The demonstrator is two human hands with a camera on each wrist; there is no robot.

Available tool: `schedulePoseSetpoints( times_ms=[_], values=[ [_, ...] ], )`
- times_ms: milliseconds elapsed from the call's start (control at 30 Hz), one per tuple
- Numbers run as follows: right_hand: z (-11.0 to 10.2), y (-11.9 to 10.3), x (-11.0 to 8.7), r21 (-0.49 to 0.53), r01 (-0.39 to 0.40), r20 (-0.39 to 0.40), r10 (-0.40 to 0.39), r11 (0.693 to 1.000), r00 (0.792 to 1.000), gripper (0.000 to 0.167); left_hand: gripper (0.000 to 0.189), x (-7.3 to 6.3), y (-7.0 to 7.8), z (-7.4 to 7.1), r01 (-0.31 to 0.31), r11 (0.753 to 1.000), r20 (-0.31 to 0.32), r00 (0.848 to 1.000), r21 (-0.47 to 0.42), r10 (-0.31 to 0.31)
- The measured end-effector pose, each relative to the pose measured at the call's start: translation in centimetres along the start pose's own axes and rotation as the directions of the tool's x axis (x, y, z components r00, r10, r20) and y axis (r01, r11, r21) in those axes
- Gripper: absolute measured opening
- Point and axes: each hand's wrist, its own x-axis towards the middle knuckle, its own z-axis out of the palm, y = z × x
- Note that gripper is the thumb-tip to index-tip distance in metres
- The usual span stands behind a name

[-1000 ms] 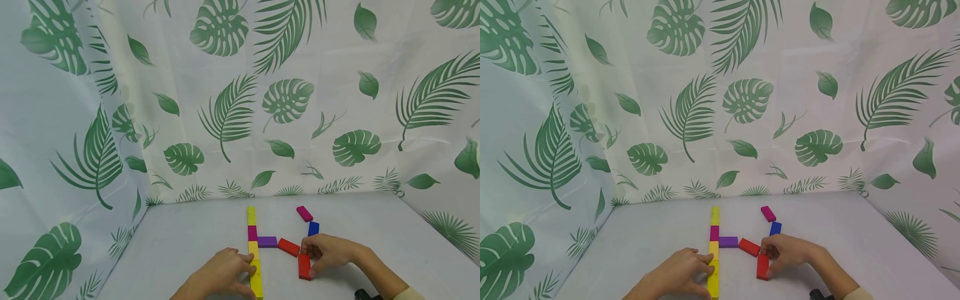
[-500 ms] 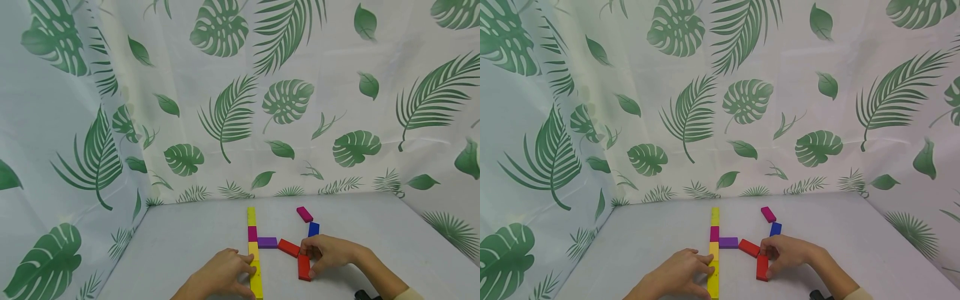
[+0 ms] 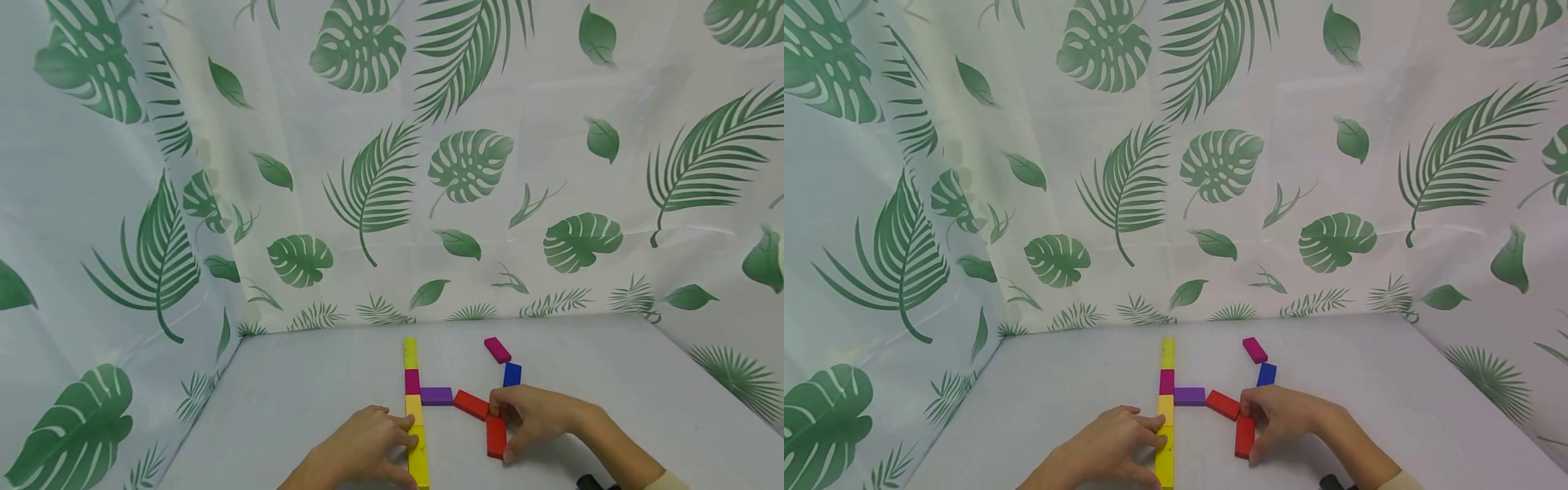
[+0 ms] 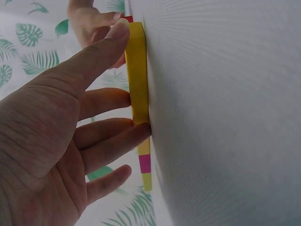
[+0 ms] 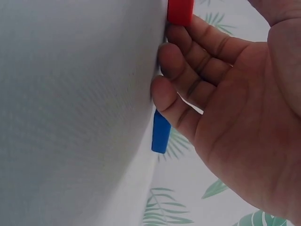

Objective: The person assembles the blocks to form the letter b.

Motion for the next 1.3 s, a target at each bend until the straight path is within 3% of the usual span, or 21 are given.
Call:
schedulePoseSetpoints(
  times_ms=[367, 867, 967, 1300],
  values=[
    [0.2, -0.3, 0.0, -0.003, -0.003, -0.002, 0.003, 1.000, 1.000, 0.044, 0.059, 0.0, 0.1, -0.1, 0.013, 1.000, 0.009, 1.000, -0.009, -0.013],
    [-0.2, 0.1, 0.1, -0.035, 0.058, 0.027, -0.057, 0.998, 0.998, 0.043, 0.058, 0.1, 0.0, 0.0, 0.011, 1.000, 0.010, 1.000, -0.008, -0.011],
    [-0.3, -0.2, -0.2, -0.010, 0.033, 0.005, -0.033, 0.999, 0.999, 0.042, 0.059, 0.1, -0.1, 0.0, 0.004, 1.000, 0.003, 1.000, -0.003, -0.004],
    [-0.8, 0.3, 0.1, -0.061, 0.083, -0.153, -0.091, 0.995, 0.984, 0.038, 0.060, 0.1, -0.1, -0.1, -0.012, 1.000, -0.003, 1.000, 0.004, 0.012]
  ],
)
